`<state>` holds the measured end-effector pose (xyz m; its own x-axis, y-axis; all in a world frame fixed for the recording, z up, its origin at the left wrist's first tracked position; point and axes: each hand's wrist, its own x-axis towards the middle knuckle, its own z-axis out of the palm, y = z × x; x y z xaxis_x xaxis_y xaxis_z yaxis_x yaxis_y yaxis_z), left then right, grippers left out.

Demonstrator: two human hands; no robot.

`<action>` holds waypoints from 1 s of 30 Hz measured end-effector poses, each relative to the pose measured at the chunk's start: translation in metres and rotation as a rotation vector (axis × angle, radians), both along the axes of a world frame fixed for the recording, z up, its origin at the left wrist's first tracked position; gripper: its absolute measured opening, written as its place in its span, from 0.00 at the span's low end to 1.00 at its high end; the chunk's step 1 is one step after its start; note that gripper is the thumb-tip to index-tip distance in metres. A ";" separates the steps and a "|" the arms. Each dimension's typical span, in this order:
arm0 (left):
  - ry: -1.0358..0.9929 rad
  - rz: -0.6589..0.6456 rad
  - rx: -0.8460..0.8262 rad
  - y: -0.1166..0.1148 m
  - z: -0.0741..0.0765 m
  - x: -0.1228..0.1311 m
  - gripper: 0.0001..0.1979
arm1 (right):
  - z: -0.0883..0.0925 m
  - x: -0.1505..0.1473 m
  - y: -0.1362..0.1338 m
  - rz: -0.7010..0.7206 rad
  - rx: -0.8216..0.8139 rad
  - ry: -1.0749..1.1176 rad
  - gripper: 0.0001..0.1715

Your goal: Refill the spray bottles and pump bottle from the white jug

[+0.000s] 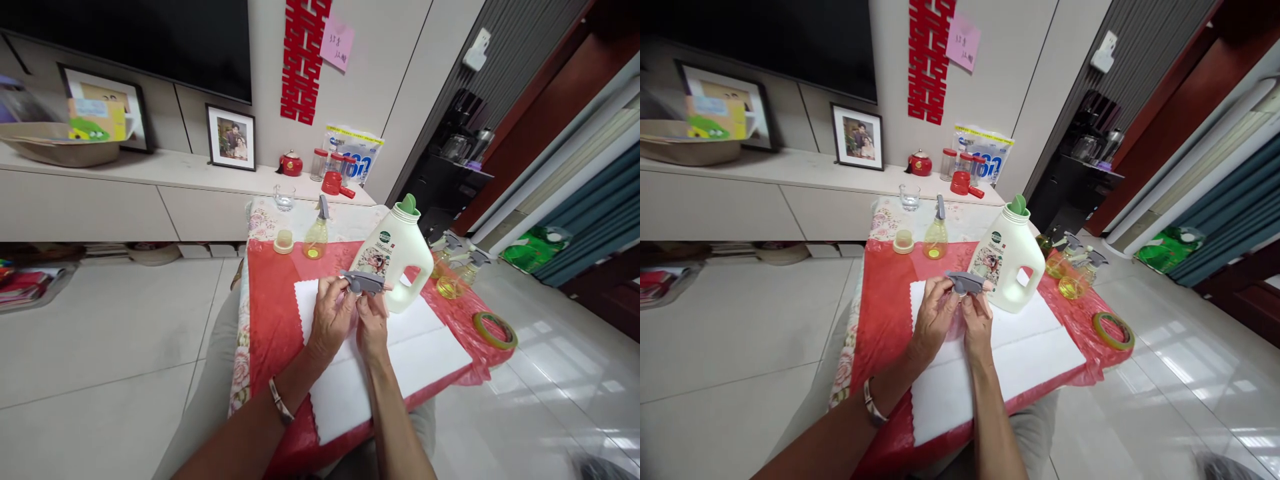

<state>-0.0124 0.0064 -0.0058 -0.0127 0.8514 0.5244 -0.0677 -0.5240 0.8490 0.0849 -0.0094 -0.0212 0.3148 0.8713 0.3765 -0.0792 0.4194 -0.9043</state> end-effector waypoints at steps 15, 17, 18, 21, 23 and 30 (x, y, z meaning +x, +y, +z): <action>-0.037 0.001 0.002 0.000 -0.004 -0.002 0.14 | 0.008 0.000 -0.001 0.013 -0.005 -0.005 0.22; -0.049 -0.002 0.008 0.002 -0.003 -0.003 0.13 | 0.009 -0.001 -0.002 0.020 -0.001 -0.001 0.22; -0.055 -0.003 0.013 0.002 -0.003 -0.003 0.13 | 0.010 -0.001 -0.002 0.023 0.001 0.001 0.22; -0.069 -0.007 0.022 0.005 -0.003 -0.003 0.14 | 0.011 -0.001 -0.001 0.028 -0.001 0.007 0.24; -0.062 -0.007 0.015 0.005 -0.003 -0.003 0.13 | 0.012 0.000 0.000 0.034 -0.003 0.014 0.25; -0.109 -0.018 -0.022 0.004 -0.001 -0.001 0.12 | 0.009 0.003 0.005 0.039 -0.017 0.036 0.26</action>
